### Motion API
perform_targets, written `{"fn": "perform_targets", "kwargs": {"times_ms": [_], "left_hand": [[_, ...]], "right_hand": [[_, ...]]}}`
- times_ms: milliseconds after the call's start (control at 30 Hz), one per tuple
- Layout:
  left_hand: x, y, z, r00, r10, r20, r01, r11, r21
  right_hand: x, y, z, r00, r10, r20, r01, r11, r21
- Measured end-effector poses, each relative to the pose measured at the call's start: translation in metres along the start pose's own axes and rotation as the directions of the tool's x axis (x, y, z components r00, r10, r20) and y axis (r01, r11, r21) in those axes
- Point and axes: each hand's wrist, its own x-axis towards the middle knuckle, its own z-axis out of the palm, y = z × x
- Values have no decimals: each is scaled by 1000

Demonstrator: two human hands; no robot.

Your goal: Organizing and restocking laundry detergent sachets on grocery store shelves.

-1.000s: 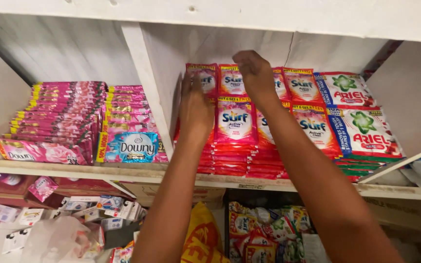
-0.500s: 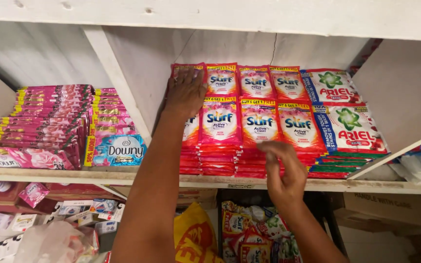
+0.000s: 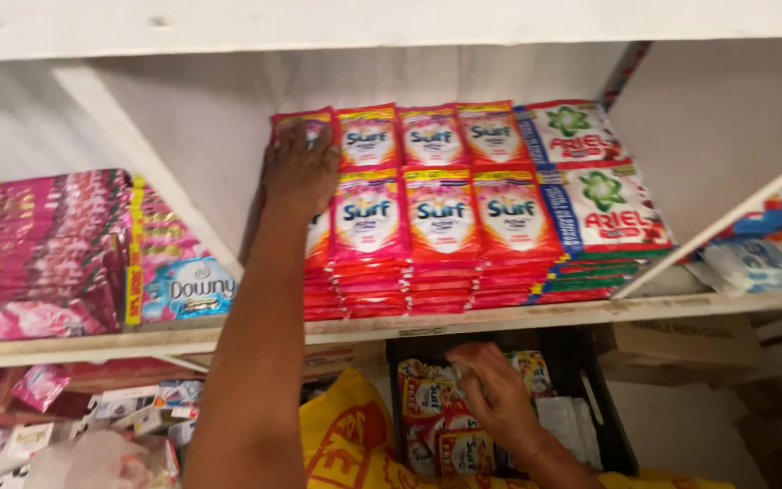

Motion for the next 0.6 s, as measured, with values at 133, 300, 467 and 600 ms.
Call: {"fn": "perform_targets", "kwargs": {"times_ms": [133, 300, 467, 600], "left_hand": [[3, 0, -1, 1000, 6, 30, -5, 1000, -28], [-14, 18, -28, 999, -30, 15, 31, 995, -98], [-32, 26, -22, 995, -89, 53, 90, 996, -21], [-29, 16, 6, 998, -70, 3, 70, 997, -20]], "right_hand": [[-43, 44, -4, 991, 132, 20, -131, 991, -19], [-35, 28, -35, 992, 122, -15, -123, 987, -99], [-19, 4, -47, 990, 133, -47, -138, 983, -122], [-26, 5, -39, 983, 182, -28, -183, 979, -91]]}}
